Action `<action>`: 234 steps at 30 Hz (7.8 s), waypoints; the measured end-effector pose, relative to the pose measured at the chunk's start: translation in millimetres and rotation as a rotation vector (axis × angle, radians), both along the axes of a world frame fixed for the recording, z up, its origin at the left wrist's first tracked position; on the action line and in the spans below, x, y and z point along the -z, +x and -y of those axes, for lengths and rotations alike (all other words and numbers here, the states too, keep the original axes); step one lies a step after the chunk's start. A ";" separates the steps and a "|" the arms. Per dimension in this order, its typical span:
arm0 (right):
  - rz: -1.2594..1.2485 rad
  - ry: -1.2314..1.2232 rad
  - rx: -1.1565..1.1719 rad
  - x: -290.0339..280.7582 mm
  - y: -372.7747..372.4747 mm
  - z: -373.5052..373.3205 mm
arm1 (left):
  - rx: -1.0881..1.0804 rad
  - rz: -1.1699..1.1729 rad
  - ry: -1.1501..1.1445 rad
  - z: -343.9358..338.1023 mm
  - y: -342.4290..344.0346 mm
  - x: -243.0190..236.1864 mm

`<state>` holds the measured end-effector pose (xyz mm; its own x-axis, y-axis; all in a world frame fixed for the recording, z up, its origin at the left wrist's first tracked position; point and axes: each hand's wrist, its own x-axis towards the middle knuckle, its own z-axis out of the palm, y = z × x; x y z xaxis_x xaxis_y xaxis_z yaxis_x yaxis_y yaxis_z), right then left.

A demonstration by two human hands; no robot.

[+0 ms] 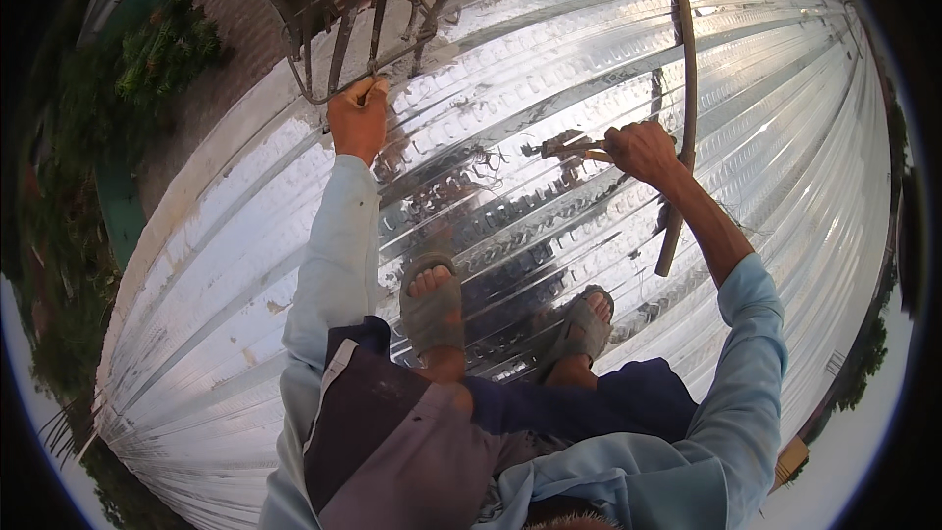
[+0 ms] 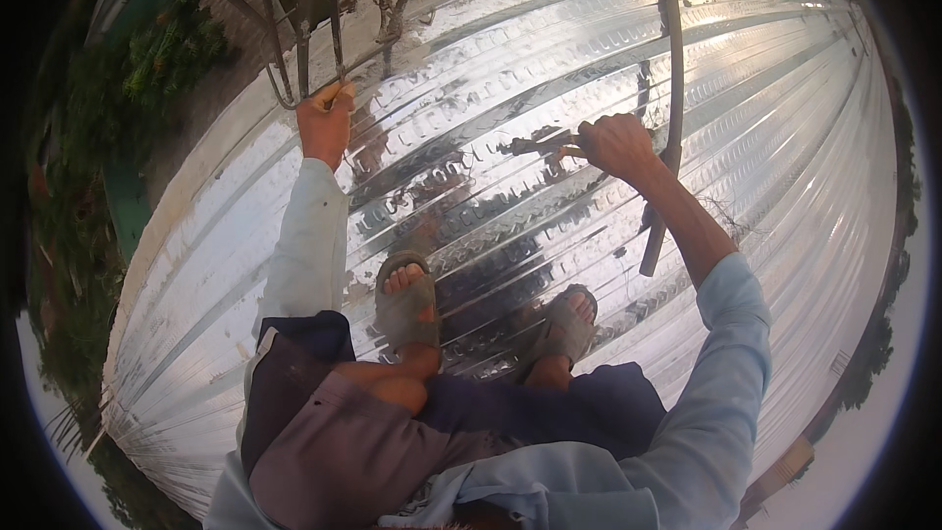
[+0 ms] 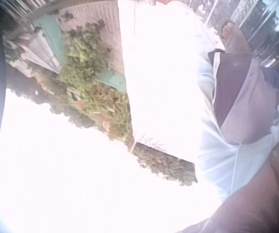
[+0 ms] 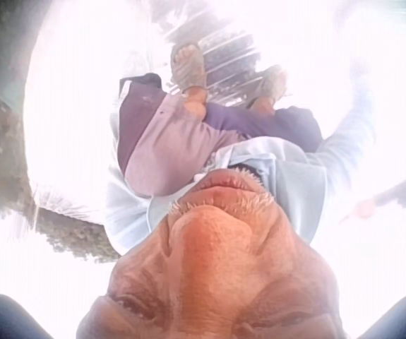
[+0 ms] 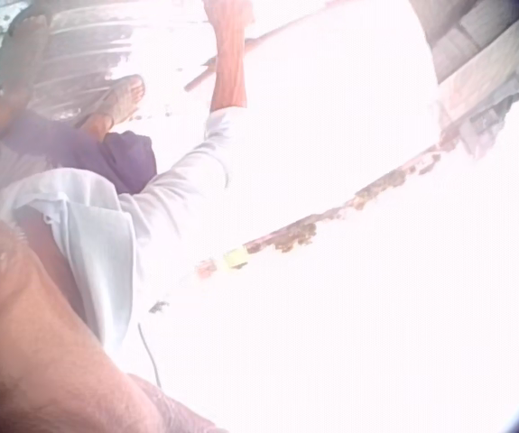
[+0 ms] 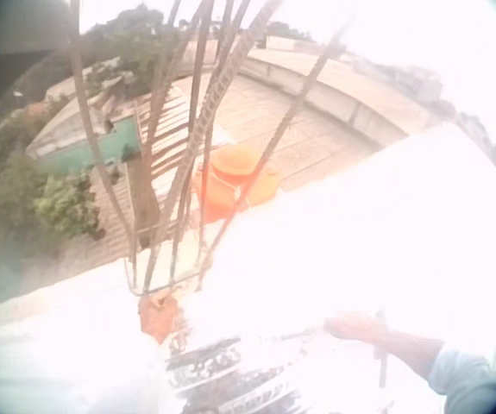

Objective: The person works on a corrugated metal roof, using pliers to manipulate and secure metal rods and wires. The person repeatedly adjusts the position of the rods and ties them together, occasionally repositioning on the roof to reach different sections.

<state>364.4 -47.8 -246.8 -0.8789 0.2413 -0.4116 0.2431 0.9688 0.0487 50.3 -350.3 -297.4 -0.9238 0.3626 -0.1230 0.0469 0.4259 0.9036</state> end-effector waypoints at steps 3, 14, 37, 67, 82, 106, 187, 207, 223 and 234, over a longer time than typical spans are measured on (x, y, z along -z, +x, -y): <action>-0.150 0.074 -0.194 -28.0 17.1 -55.1 | 0.074 0.018 -0.038 -0.7 -6.0 -8.9; -0.557 -0.922 0.745 -47.3 14.0 4.2 | -0.100 -0.389 -0.274 -14.4 22.1 -16.2; -1.554 -0.524 0.292 -52.2 -136.3 151.0 | -0.240 -0.156 -0.087 -15.5 38.0 -5.7; -0.436 -0.033 0.248 0.7 -174.2 229.3 | -0.323 0.204 0.410 -4.9 45.7 16.0; -0.339 -0.132 0.186 -25.8 -192.8 212.6 | -0.294 0.085 0.381 -2.6 45.2 34.7; -0.423 -0.951 0.811 -8.4 -131.4 195.9 | -0.080 1.214 0.769 -34.8 20.0 -14.9; 0.255 -2.853 0.943 83.1 -116.7 180.4 | -0.092 1.162 0.773 -34.3 34.2 -8.1; -0.187 -2.050 0.882 63.9 -93.5 173.5 | -0.240 1.049 0.567 -24.0 24.7 -8.8; -0.125 -1.771 0.852 5.8 -74.0 131.5 | 0.095 0.771 0.349 -0.8 17.4 -31.4; 0.357 -2.377 1.039 46.8 -32.8 232.6 | 0.006 0.375 -0.081 -20.5 37.7 -29.8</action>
<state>331.6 -280.3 -293.6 -0.7351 -0.4578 -0.5000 0.6086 -0.7706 -0.1892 88.1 -329.8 -267.6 -0.8070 0.3432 -0.4806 -0.2779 0.4973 0.8219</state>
